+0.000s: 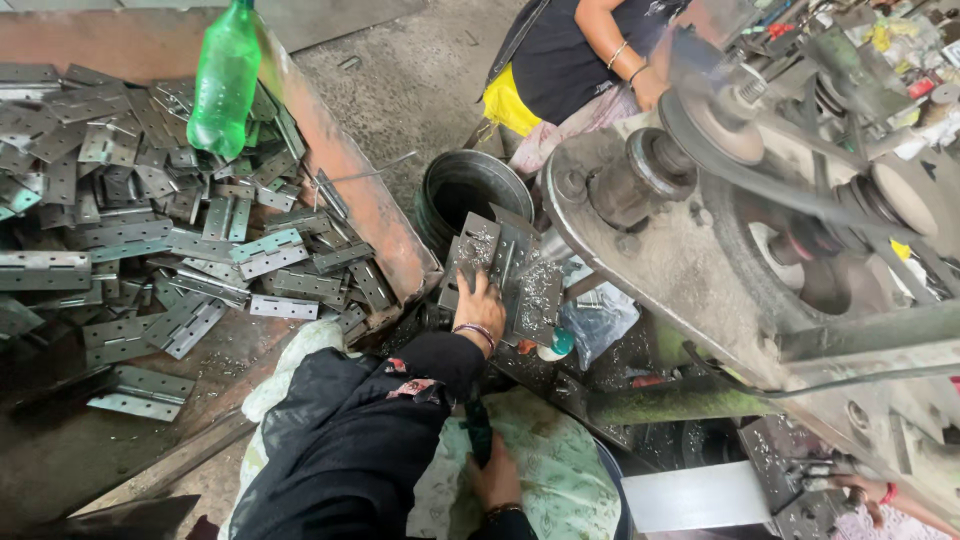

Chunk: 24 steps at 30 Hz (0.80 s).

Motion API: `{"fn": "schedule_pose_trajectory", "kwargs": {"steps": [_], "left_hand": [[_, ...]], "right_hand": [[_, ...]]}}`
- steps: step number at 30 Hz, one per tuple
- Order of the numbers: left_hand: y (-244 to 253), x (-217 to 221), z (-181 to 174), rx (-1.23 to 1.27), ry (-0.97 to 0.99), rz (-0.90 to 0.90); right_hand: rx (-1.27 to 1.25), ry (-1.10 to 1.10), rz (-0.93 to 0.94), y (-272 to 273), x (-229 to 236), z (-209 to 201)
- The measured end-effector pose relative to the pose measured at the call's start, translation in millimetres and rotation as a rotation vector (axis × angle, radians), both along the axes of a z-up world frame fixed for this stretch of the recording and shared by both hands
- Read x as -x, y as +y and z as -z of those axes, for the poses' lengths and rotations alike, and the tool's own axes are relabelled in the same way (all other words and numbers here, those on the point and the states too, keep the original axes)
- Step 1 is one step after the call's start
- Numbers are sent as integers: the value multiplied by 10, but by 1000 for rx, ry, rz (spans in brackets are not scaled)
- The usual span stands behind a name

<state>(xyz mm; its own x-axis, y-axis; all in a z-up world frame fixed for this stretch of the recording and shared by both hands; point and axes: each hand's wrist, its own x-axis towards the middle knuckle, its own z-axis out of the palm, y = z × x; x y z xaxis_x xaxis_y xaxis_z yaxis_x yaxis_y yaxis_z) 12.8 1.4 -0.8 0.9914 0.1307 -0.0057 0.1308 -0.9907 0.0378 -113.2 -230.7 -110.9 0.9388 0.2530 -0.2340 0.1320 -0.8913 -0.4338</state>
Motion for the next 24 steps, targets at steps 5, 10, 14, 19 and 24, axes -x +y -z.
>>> {"fn": "schedule_pose_trajectory", "kwargs": {"steps": [5, 10, 14, 19, 24], "left_hand": [[-36, -123, 124, 33, -13, -23], [-28, -288, 90, 48, -3, -40], [28, -278, 21, 52, 26, -39], [53, -90, -90, 106, -7, -33], [430, 213, -472, 307, -161, -121]], "right_hand": [[150, 99, -81, -84, -151, -418], [106, 114, 50, 55, 18, -223], [-14, -13, 24, 56, 59, 162], [-46, -6, 24, -120, 44, 387], [178, -14, -65, -225, -238, 73]]}}
